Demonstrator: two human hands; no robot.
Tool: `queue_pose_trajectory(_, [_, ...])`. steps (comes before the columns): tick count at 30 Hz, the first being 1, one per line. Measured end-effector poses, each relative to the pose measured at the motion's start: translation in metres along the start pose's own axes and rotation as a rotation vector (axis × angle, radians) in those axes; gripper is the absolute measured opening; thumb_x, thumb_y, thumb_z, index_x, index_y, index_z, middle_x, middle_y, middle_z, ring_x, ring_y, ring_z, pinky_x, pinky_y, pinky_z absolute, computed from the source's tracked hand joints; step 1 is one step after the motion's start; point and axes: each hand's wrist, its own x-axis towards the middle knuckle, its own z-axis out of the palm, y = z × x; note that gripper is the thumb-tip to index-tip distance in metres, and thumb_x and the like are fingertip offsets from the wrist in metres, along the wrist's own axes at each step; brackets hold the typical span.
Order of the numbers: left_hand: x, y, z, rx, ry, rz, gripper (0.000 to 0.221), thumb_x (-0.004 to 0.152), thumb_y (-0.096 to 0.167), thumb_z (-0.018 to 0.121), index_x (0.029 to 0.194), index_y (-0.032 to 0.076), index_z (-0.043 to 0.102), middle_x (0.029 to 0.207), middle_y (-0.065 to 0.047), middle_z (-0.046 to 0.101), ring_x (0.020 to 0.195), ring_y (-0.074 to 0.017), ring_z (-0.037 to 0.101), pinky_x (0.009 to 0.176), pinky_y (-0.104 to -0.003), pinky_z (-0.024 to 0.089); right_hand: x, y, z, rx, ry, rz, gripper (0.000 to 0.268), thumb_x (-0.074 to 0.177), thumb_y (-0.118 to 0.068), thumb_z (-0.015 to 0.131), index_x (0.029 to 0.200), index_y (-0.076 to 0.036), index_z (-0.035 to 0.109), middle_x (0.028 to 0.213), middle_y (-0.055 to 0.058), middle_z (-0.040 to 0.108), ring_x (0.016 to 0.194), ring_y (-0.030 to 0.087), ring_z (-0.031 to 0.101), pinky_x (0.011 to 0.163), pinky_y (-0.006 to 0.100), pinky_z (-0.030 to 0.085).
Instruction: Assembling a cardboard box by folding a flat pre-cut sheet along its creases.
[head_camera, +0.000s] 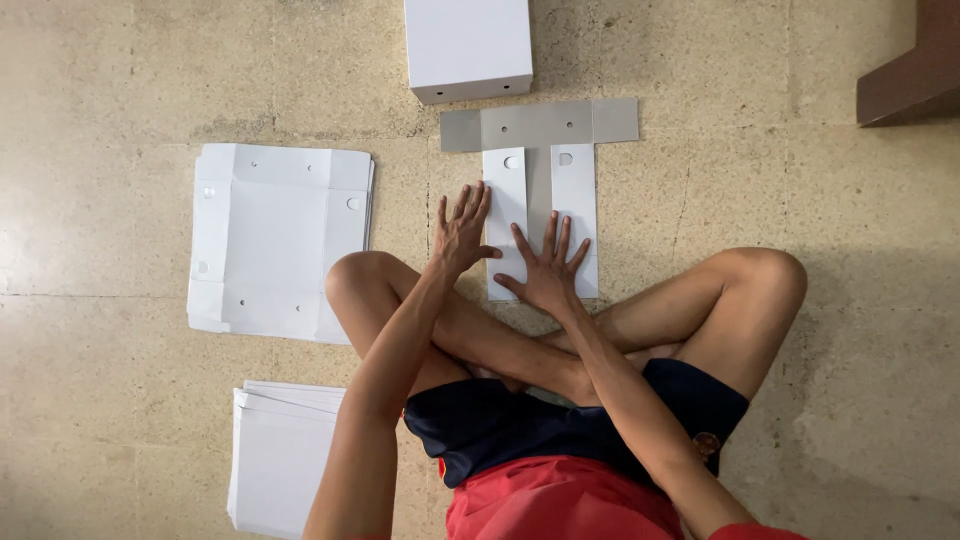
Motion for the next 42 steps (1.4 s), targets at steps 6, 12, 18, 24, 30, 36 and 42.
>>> queue_pose_trajectory(6, [0.005, -0.004, 0.01, 0.041, -0.013, 0.022, 0.131, 0.063, 0.06, 0.083, 0.163, 0.016, 0.011, 0.169, -0.004, 0.013, 0.155, -0.0253, 0.013, 0.124, -0.058, 0.005, 0.001, -0.002, -0.005, -0.009, -0.028, 0.015, 0.094, 0.084, -0.08, 0.051, 0.161, -0.039, 0.015, 0.164, 0.025, -0.016, 0.149, 0.048, -0.019, 0.104, 0.08, -0.013])
queue_pose_trajectory(12, [0.016, -0.005, 0.016, 0.219, -0.042, 0.051, 0.135, 0.056, 0.059, 0.088, 0.161, 0.014, 0.016, 0.168, -0.005, 0.019, 0.155, -0.0219, 0.012, 0.125, -0.055, 0.0, 0.0, -0.001, -0.003, -0.016, -0.044, 0.018, 0.093, 0.085, -0.078, 0.051, 0.161, -0.038, 0.015, 0.164, 0.028, -0.014, 0.149, 0.05, -0.018, 0.103, 0.081, -0.012])
queue_pose_trajectory(18, [0.023, 0.008, 0.005, 0.366, -0.002, 0.068, 0.143, 0.04, 0.056, 0.095, 0.155, 0.005, 0.027, 0.161, -0.012, 0.033, 0.155, -0.0247, 0.01, 0.126, -0.055, -0.004, 0.0, 0.002, 0.004, -0.017, -0.014, -0.016, 0.094, 0.085, -0.079, 0.05, 0.161, -0.038, 0.013, 0.163, 0.031, -0.01, 0.148, 0.053, -0.015, 0.101, 0.083, -0.01])
queue_pose_trajectory(24, [0.054, 0.013, 0.014, 0.409, 0.106, 0.031, 0.114, 0.055, 0.043, 0.092, 0.148, 0.002, 0.042, 0.152, -0.01, 0.048, 0.154, -0.0233, 0.012, 0.126, -0.054, -0.001, 0.002, 0.005, 0.009, -0.059, 0.03, -0.029, 0.096, 0.083, -0.077, 0.053, 0.161, -0.037, 0.013, 0.162, 0.033, -0.007, 0.148, 0.055, -0.012, 0.099, 0.085, -0.005])
queue_pose_trajectory(30, [0.07, 0.03, -0.003, 0.45, 0.108, -0.051, 0.067, 0.086, 0.017, 0.074, 0.145, 0.0, 0.048, 0.148, -0.011, 0.055, 0.154, -0.0227, 0.014, 0.125, -0.052, 0.006, 0.003, 0.005, 0.011, -0.045, 0.039, -0.026, 0.097, 0.083, -0.079, 0.053, 0.161, -0.036, 0.015, 0.163, 0.032, -0.007, 0.148, 0.055, -0.011, 0.1, 0.086, -0.004])
queue_pose_trajectory(36, [0.092, 0.029, -0.008, 0.439, 0.054, -0.079, 0.064, 0.09, 0.01, 0.069, 0.147, -0.002, 0.043, 0.15, -0.015, 0.051, 0.154, -0.023, 0.011, 0.125, -0.052, 0.007, 0.004, 0.006, 0.014, -0.055, 0.088, -0.039, 0.097, 0.082, -0.08, 0.053, 0.161, -0.037, 0.017, 0.163, 0.032, -0.005, 0.148, 0.055, -0.008, 0.1, 0.086, -0.002])
queue_pose_trajectory(42, [0.094, 0.013, 0.001, 0.378, 0.124, -0.046, 0.063, 0.092, 0.013, 0.07, 0.149, 0.004, 0.044, 0.151, -0.008, 0.052, 0.153, -0.0209, 0.018, 0.124, -0.048, 0.012, 0.004, 0.006, 0.012, -0.052, 0.084, -0.036, 0.097, 0.081, -0.081, 0.053, 0.161, -0.038, 0.017, 0.164, 0.03, -0.005, 0.149, 0.054, -0.008, 0.101, 0.085, -0.003])
